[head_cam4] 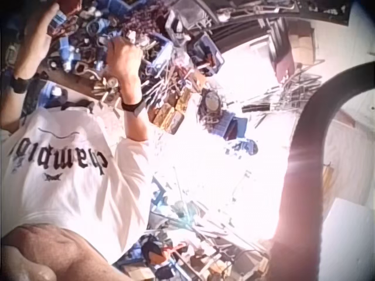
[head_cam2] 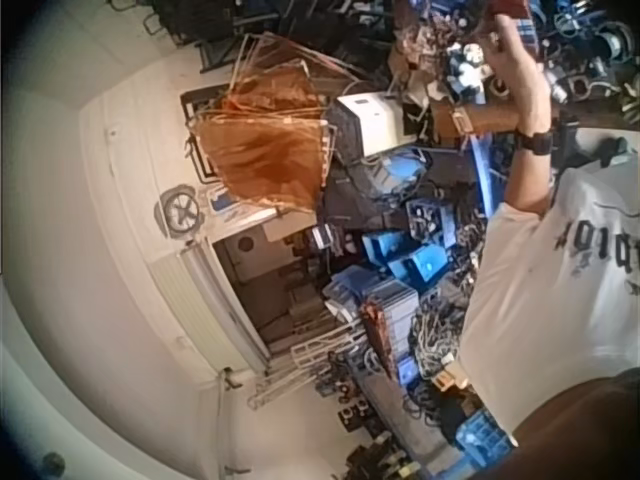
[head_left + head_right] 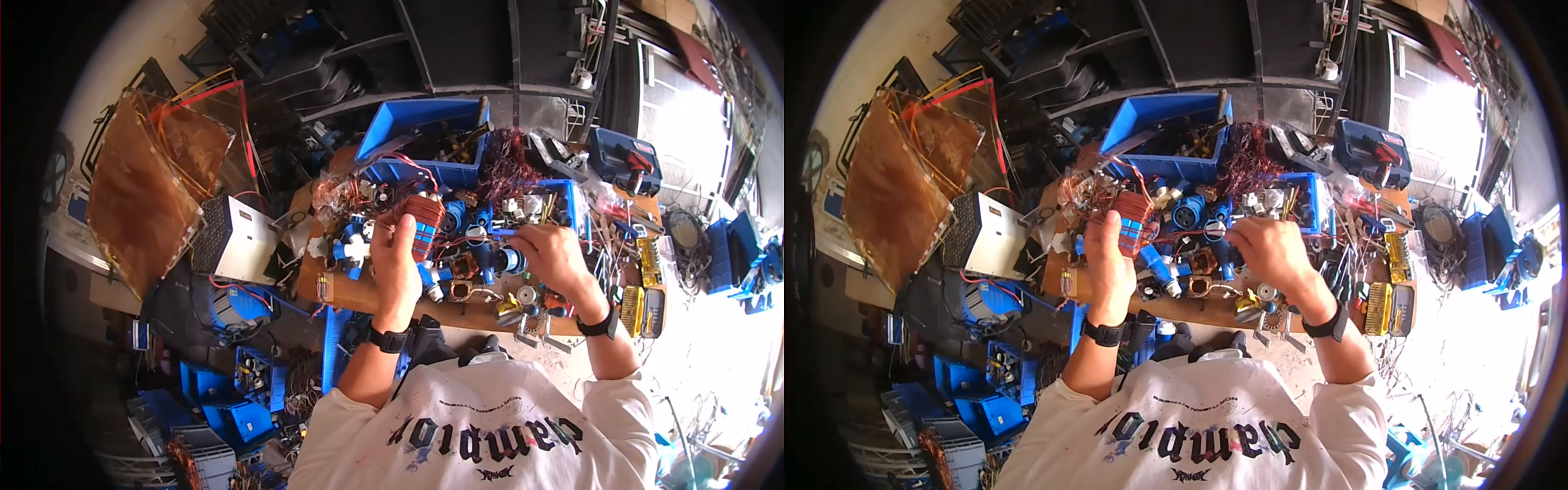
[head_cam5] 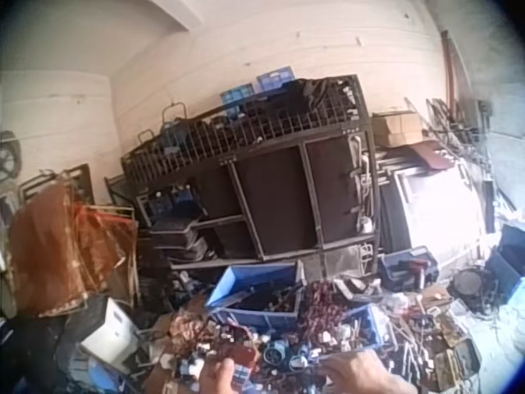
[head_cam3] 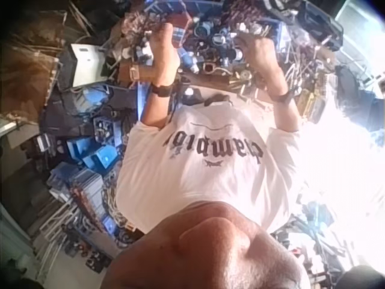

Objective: The person winds red insulated wire around a cylindrical core held in their left hand. They use their right hand to wrap the wire in a tight spiral pattern, occasionally adjusting the coil to maintain alignment. The task is performed continuously over a cluttered workbench filled with various electronic components and tools.

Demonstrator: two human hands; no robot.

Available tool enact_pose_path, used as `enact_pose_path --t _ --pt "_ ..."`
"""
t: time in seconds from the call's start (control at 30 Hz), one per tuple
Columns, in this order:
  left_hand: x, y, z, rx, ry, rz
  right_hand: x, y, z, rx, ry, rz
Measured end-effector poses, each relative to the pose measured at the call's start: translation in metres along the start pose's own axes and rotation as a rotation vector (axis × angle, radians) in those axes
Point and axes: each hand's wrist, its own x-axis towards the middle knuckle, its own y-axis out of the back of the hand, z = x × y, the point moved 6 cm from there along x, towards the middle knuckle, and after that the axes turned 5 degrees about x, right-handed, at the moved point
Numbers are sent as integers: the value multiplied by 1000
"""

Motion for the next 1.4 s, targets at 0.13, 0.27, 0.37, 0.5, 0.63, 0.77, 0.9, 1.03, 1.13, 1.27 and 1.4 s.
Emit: enact_pose_path --t 0.13,0.27,0.37,0.5,0.63,0.77,0.9,1.03,1.13,1.27,1.4 --pt "-4 -5 -10 -30 -42 5 7 -19 -8 68 -49 -1" --pt "-6 -9 -18 -77 -2 -30 17 -39 -21 170 -60 -6" --pt "-5 -13 -27 -92 13 -30 24 -55 -33 246 -92 -66" --pt "-7 -17 -27 -49 51 -21 29 -64 -34 318 -145 -64" --pt "-3 -14 -25 -44 5 -15 28 -67 -31 505 -169 -72" --pt "-1 -12 -18 -17 4 -26 24 -74 -24 580 -147 -115" --pt "0 -12 -11 60 14 8 20 -59 -25 446 -96 -136" --pt "9 3 -15 32 -3 2 1 -44 -1 227 -58 -163" --pt "11 5 -13 13 10 33 -8 -38 8 271 -57 -138" --pt "12 7 -15 47 -32 -24 -4 -37 -2 302 -28 -57" --pt "8 2 -15 40 -112 -6 10 -48 -20 318 13 3"
